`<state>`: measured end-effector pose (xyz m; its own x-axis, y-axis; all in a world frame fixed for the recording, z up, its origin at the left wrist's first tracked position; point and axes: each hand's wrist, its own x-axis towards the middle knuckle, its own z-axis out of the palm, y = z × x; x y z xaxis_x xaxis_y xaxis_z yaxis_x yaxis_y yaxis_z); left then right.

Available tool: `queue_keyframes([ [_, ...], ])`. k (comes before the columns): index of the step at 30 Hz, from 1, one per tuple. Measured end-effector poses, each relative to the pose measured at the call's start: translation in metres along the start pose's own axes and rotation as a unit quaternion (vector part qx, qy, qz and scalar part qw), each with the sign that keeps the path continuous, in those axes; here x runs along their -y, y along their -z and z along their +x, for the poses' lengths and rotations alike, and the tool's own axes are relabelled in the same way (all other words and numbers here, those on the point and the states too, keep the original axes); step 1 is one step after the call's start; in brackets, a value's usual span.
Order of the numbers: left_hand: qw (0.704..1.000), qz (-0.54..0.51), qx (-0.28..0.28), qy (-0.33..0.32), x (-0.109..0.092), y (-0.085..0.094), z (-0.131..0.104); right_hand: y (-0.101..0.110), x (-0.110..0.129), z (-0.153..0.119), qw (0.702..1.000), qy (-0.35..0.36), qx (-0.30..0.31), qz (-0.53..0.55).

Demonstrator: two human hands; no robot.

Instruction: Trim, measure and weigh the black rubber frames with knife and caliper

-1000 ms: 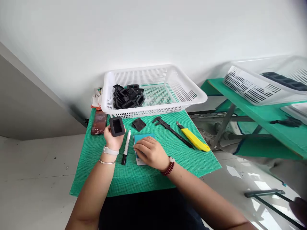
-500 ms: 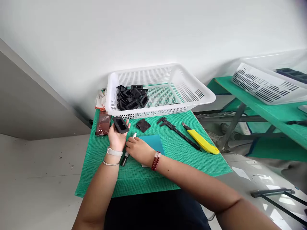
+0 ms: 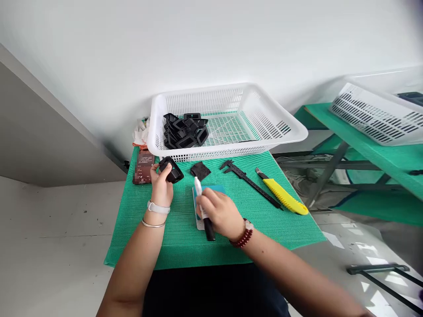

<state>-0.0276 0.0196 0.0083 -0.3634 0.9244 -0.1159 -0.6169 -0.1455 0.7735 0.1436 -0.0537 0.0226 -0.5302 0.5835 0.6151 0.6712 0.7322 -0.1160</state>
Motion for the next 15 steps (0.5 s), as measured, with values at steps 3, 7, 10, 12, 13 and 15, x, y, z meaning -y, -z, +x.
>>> queue_keyframes([
  [3, 0.999, 0.029, 0.011, 0.012, 0.001, -0.002, -0.003, 0.004, -0.007, -0.002, 0.987, -0.098, -0.107, 0.072],
  [7, 0.997, 0.055, 0.036, 0.048, 0.001, -0.006, -0.008, -0.005, -0.016, 0.006, 0.955, -0.191, -0.133, 0.181],
  [10, 0.995, 0.07, 0.052, 0.054, 0.001, -0.008, -0.01, -0.012, -0.018, 0.009, 0.949, -0.193, -0.165, 0.186],
  [12, 0.994, 0.078, 0.065, 0.049, 0.001, -0.008, -0.011, -0.014, -0.018, 0.01, 0.948, -0.188, -0.184, 0.176],
  [13, 0.993, 0.082, 0.072, 0.043, 0.002, -0.009, -0.012, -0.015, -0.017, 0.009, 0.948, -0.186, -0.189, 0.173],
  [15, 0.992, 0.091, 0.084, 0.029, 0.002, -0.009, -0.013, -0.015, -0.016, 0.009, 0.949, -0.184, -0.193, 0.168],
])
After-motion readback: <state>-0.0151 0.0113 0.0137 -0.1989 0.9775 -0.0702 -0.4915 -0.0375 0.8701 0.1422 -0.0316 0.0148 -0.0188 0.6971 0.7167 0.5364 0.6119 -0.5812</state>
